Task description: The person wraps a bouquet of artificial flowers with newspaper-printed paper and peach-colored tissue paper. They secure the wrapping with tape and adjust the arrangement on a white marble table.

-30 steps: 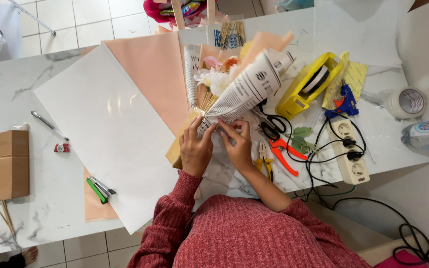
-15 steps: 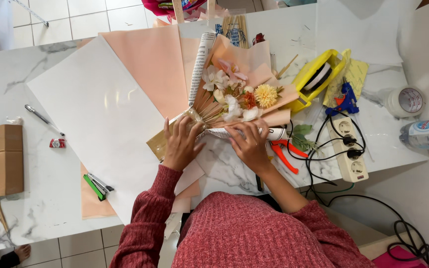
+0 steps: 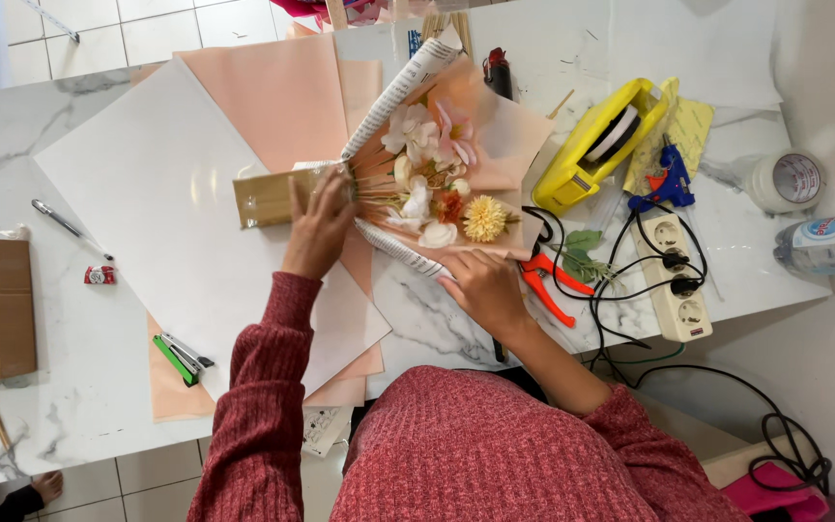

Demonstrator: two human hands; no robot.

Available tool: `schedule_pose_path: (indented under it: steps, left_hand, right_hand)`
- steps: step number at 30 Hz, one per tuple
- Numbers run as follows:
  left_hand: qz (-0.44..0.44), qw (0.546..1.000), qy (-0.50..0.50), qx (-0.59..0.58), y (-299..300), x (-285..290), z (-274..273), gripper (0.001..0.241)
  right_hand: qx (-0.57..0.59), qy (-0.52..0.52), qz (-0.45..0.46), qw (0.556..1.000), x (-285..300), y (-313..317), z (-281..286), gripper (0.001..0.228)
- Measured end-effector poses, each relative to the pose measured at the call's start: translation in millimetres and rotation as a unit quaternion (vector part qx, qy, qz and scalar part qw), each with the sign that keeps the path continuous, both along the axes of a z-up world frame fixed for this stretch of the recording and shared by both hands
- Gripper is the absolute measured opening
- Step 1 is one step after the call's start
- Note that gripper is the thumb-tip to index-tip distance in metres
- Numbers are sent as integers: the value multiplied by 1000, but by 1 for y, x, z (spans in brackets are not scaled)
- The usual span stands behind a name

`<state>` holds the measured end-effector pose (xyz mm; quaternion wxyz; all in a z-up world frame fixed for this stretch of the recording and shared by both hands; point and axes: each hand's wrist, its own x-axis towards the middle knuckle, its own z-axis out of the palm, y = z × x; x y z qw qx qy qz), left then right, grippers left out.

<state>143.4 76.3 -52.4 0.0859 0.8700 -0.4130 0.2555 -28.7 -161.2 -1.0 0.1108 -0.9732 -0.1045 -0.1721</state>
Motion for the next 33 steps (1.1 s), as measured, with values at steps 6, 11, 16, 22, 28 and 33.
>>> schedule_pose_path:
  steps: [6,11,16,22,28,33]
  left_hand:
    - [10,998,58,-2,2,13,-1,28]
    - [-4,996,90,0,3,24,-9,26]
    - [10,989,145,4,9,19,5,32]
    - [15,940,327,-93,5,21,0,17]
    - [68,948,279,-134,-7,18,-7,6]
    - [59,933,320,-152,-7,17,5,8]
  right_hand:
    - [24,67,-18,997,-14,10,-42,18]
    - [81,100,21,991,-19,35,-28,19]
    - [168,180,20,969,-12,36,14,34]
    - [66,133,-40,988,-3,31,1,34]
    - [51,97,-21,994,-15,55,-45,19]
    - [185,75,83,976,-23,63,7,22]
